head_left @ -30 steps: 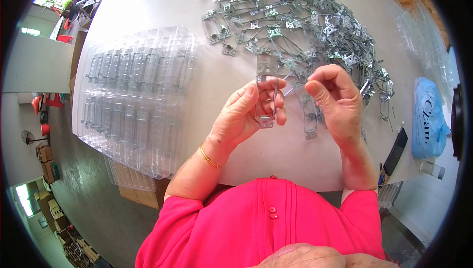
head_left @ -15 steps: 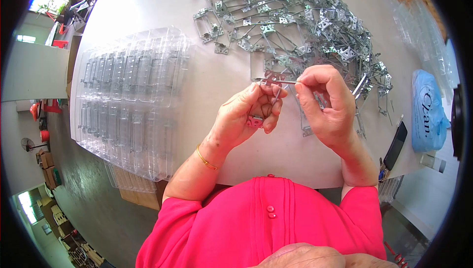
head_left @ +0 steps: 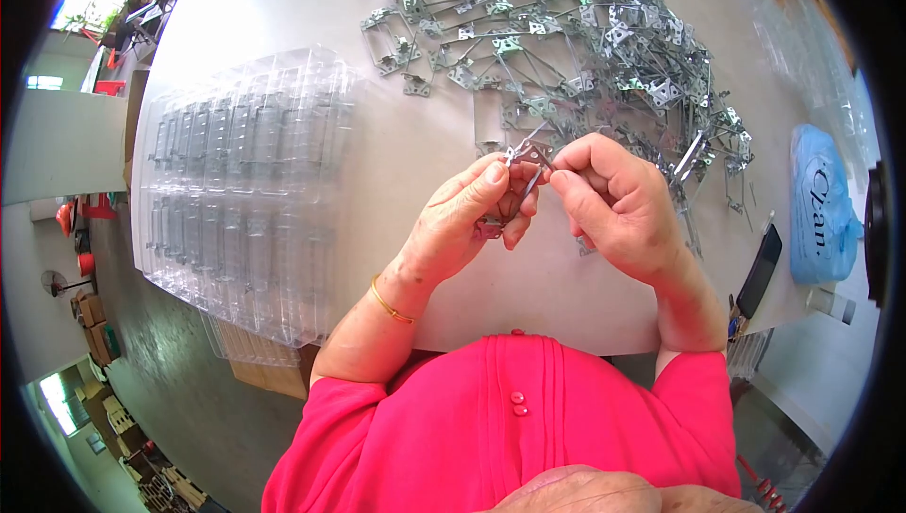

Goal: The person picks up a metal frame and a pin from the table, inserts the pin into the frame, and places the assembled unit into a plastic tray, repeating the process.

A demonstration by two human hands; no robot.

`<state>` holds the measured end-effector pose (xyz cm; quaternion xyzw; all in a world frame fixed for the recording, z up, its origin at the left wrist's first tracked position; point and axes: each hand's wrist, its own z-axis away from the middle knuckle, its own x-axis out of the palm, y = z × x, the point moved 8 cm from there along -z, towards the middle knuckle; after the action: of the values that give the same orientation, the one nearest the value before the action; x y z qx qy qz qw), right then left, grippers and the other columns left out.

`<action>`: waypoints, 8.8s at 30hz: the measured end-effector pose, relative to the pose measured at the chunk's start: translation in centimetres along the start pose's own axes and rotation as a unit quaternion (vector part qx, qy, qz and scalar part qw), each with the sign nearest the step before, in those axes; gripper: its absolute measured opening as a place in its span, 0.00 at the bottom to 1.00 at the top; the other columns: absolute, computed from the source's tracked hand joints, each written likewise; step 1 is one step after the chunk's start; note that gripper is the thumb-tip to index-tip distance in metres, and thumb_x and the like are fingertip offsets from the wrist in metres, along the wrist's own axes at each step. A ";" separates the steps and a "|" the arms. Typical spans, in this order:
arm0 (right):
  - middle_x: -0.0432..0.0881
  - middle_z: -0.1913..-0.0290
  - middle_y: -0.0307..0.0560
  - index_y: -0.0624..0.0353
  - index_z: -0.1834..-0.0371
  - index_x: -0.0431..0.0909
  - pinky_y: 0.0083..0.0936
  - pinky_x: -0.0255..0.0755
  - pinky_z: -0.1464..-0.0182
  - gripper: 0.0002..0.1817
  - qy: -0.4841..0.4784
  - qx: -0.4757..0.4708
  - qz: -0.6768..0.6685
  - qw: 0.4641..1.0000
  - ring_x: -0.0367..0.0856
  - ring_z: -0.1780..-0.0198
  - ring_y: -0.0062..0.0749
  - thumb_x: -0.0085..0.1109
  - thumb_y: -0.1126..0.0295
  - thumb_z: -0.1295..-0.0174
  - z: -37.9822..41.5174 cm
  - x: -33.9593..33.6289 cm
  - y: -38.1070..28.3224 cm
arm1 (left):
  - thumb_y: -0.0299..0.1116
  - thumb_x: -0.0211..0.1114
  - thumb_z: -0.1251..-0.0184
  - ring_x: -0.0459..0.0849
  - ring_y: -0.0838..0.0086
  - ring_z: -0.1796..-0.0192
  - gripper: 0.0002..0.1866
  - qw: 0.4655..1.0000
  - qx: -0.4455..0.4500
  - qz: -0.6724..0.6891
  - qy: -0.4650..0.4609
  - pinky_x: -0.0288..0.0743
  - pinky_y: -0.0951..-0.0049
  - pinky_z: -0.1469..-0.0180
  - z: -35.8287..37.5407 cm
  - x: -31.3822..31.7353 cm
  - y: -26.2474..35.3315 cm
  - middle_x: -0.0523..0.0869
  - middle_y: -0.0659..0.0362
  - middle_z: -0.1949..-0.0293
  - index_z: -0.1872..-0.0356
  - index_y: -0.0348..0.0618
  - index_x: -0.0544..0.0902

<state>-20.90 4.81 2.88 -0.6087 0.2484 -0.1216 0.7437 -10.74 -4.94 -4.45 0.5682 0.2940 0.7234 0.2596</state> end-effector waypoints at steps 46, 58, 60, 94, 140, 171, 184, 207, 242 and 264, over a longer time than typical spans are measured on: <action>0.74 0.73 0.26 0.59 0.60 0.82 0.13 0.58 0.73 0.08 -0.007 0.000 -0.076 0.997 0.65 0.74 0.06 0.61 0.67 0.26 -2.0 -1.6 2.9 | 0.40 0.63 0.21 0.74 0.73 0.69 0.17 0.861 0.167 -0.477 -0.056 0.69 0.74 0.66 0.5 2.1 1.2 0.79 0.57 0.68 0.51 0.31 0.82; 0.82 0.77 0.40 0.60 0.54 0.74 0.16 0.68 0.82 0.13 -0.099 0.144 -0.180 0.968 0.76 0.84 0.17 0.54 0.60 0.20 -1.1 0.1 2.9 | 0.54 0.49 0.17 0.67 0.80 0.77 0.30 0.998 -0.028 0.047 0.030 0.64 0.77 0.72 -0.2 -1.2 -0.5 0.79 0.59 0.70 0.48 0.30 0.82; 0.82 0.77 0.40 0.61 0.54 0.74 0.17 0.69 0.83 0.14 -0.103 0.149 -0.180 0.967 0.76 0.84 0.18 0.54 0.60 0.20 -0.9 0.4 2.6 | 0.49 0.47 0.16 0.69 0.78 0.77 0.26 0.999 -0.010 0.043 0.019 0.64 0.75 0.74 -0.2 -1.4 -0.4 0.86 0.52 0.60 0.47 0.36 0.83; 0.83 0.72 0.41 0.61 0.47 0.75 0.19 0.78 0.78 0.13 -0.115 0.186 -0.225 0.950 0.81 0.80 0.20 0.57 0.62 0.21 -1.2 0.7 3.0 | 0.35 0.64 0.23 0.72 0.77 0.68 0.14 0.883 0.229 -0.406 0.046 0.68 0.75 0.65 1.1 0.4 3.3 0.78 0.57 0.66 0.51 0.32 0.81; 0.80 0.77 0.35 0.59 0.56 0.78 0.17 0.64 0.79 0.07 -0.051 0.078 -0.144 0.985 0.75 0.79 0.12 0.55 0.69 0.21 -0.7 1.1 2.2 | 0.36 0.61 0.18 0.74 0.81 0.60 0.15 0.924 0.177 -0.322 0.108 0.72 0.77 0.57 1.3 -0.5 2.5 0.79 0.60 0.57 0.47 0.31 0.77; 0.84 0.72 0.36 0.55 0.53 0.78 0.13 0.70 0.74 0.07 0.016 0.044 -0.123 0.991 0.78 0.75 0.12 0.55 0.66 0.20 -0.9 -1.5 1.4 | 0.40 0.61 0.18 0.80 0.74 0.52 0.20 0.877 0.270 -0.389 0.082 0.74 0.72 0.47 1.1 0.3 3.5 0.84 0.59 0.54 0.39 0.33 0.79; 0.81 0.69 0.33 0.59 0.57 0.78 0.15 0.72 0.70 0.03 0.024 0.002 -0.077 0.997 0.78 0.70 0.11 0.62 0.74 0.25 -0.6 -0.2 1.2 | 0.31 0.75 0.34 0.82 0.60 0.42 0.23 0.740 0.354 -0.565 0.089 0.74 0.62 0.38 1.5 2.2 4.5 0.85 0.51 0.44 0.40 0.36 0.81; 0.87 0.64 0.48 0.60 0.52 0.78 0.31 0.77 0.71 0.12 0.107 -0.363 0.166 0.911 0.86 0.71 0.41 0.68 0.79 0.35 2.6 1.7 -3.6 | 0.25 0.65 0.31 0.75 0.80 0.70 0.07 0.753 0.173 -0.575 0.271 0.71 0.75 0.65 5.9 1.6 7.0 0.79 0.60 0.74 0.69 0.34 0.78; 0.83 0.56 0.40 0.62 0.51 0.78 0.17 0.80 0.64 0.04 0.072 -0.213 0.072 0.972 0.83 0.63 0.17 0.60 0.78 0.25 1.0 1.2 0.2 | 0.21 0.72 0.41 0.78 0.64 0.72 0.08 0.621 0.285 -0.693 0.230 0.71 0.65 0.65 19.3 4.2 8.6 0.79 0.57 0.74 0.71 0.41 0.80; 0.83 0.58 0.40 0.62 0.51 0.77 0.18 0.80 0.65 0.04 0.072 -0.209 0.079 0.972 0.84 0.65 0.18 0.60 0.78 0.25 0.8 1.3 0.1 | 0.27 0.69 0.32 0.80 0.65 0.72 0.09 0.478 0.155 -0.735 0.455 0.74 0.66 0.67 24.4 -4.0 14.0 0.81 0.53 0.74 0.70 0.36 0.80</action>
<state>-19.37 4.90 2.57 -0.7189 0.3688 -0.0511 0.5870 13.32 -14.24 7.39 -0.2333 0.7886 0.3684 0.4336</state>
